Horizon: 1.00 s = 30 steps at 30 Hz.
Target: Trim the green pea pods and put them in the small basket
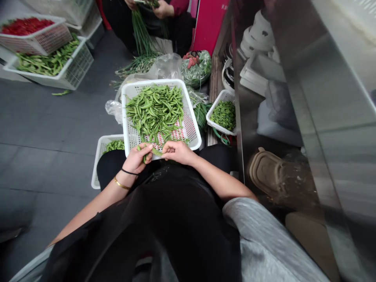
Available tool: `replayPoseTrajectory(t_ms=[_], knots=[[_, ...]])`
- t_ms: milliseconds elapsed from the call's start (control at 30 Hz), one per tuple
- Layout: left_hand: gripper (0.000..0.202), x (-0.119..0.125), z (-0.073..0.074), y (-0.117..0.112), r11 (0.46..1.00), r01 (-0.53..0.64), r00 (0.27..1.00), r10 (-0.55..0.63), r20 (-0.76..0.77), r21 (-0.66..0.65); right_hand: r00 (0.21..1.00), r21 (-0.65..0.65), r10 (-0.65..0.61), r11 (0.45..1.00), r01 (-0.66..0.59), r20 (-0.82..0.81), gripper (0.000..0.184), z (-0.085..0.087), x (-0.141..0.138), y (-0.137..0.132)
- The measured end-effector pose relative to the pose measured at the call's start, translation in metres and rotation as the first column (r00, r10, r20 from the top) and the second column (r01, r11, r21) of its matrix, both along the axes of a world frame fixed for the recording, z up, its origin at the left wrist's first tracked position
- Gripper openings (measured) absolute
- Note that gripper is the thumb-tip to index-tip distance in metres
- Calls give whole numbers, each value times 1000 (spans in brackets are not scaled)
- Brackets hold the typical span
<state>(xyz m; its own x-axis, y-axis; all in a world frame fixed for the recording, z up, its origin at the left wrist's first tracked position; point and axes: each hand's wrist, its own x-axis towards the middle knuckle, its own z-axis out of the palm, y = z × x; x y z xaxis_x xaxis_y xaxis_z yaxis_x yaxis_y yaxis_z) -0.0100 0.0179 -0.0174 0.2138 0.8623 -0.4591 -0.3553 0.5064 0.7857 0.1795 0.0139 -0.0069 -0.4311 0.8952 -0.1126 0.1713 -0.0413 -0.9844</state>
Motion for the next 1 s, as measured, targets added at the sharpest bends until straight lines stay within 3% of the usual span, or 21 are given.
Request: replayPoseTrajectory(t_ms=[100,200,367,500,600,733,900,1000], knots=[[35,2,2,-4,998,45,997,-42,-61,53,988,-178,117,975,-133,-98,27,6,-3,0],[34,2,3,-6,987,128,992,-127,-24,94,971,-285,170,935,-212,-166,28,9,-5,-1],[32,-3,6,-4,974,196,972,-208,105,111,953,-366,131,902,-228,-272,27,10,2,2],[30,-2,5,-2,963,249,959,-260,112,102,947,-391,162,882,-265,-276,24,14,1,2],[31,2,3,-4,962,261,960,-267,85,83,970,-318,192,920,-230,-147,19,17,-10,-3],[34,1,1,-7,974,219,971,-224,85,60,997,-217,72,973,-79,-43,21,18,-16,-7],[32,-7,3,-8,944,321,934,-328,138,77,989,-96,-150,984,148,-16,28,25,9,3],[31,-8,5,-8,932,355,921,-363,141,77,977,72,-195,979,190,85,29,33,25,7]])
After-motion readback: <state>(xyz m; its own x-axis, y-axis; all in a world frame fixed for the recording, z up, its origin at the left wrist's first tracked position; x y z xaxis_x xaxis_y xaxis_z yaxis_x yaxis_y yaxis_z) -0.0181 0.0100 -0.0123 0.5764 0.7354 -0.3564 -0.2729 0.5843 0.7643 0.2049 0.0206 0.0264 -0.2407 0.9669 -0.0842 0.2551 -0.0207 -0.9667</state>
